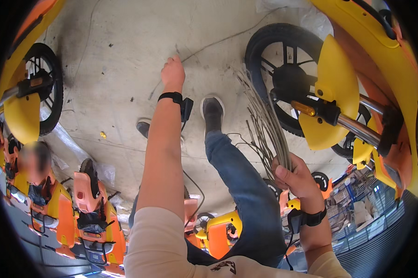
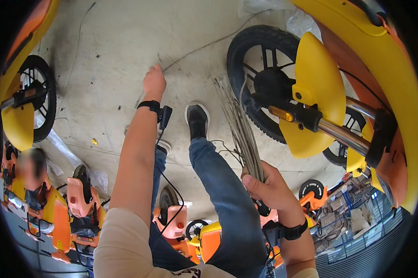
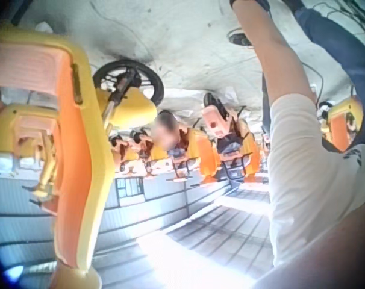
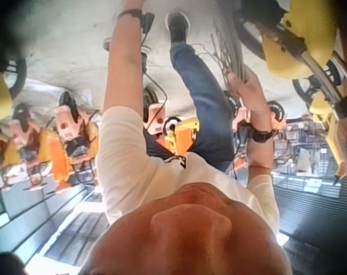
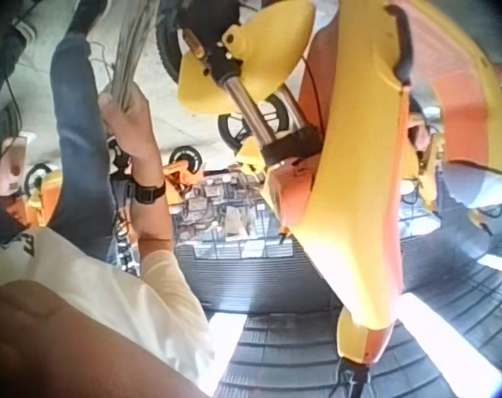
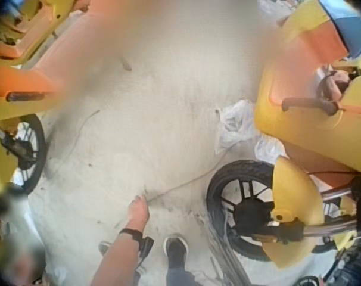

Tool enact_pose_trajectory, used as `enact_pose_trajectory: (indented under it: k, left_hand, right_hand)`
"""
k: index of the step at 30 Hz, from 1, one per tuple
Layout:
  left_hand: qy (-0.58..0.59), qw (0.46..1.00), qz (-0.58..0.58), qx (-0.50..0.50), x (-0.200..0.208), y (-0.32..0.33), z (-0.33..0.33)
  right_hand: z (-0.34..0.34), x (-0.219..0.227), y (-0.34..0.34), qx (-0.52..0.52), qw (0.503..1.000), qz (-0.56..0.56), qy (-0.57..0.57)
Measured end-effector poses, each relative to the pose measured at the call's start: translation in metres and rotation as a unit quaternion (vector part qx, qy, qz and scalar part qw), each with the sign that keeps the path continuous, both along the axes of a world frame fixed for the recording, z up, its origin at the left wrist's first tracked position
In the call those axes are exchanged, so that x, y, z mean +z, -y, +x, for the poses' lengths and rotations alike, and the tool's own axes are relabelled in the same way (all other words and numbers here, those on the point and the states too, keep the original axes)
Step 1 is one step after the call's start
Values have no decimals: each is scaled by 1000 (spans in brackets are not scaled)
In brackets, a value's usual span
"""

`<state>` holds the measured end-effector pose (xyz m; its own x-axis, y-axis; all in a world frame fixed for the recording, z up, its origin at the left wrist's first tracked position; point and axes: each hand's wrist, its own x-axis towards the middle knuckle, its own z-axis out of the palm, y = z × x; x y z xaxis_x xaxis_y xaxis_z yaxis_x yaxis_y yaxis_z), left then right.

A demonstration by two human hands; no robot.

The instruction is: The person walks through a warehouse, gathers wire harnesses from the floor, and places them into the battery compartments of electric scooters.

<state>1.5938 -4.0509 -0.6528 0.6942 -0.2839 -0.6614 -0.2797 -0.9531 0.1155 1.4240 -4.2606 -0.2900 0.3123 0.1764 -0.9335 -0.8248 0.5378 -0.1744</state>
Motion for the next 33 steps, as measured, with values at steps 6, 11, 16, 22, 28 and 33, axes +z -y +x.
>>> enact_pose_trajectory:
  k: [6,11,16,22,28,33]
  left_hand:
    - [16,999,-50,9,7,-37,-5]
    - [-131,970,-202,-32,100,-78,-14]
    - [-228,919,-318,-43,297,-90,-11]
    - [-216,886,-389,-127,397,-109,-43]
    - [-191,926,-322,-51,402,-120,-60]
    - [-270,729,-473,415,387,-125,-31]
  right_hand:
    - [10,1,-16,-32,998,-24,-46]
    - [17,-3,-27,-134,988,-34,-68]
    - [42,-12,-54,-155,984,-85,-15]
    - [97,3,-95,-224,974,14,-15]
    - [124,52,-128,-128,989,-41,67]
    - [133,87,-146,-29,989,39,141]
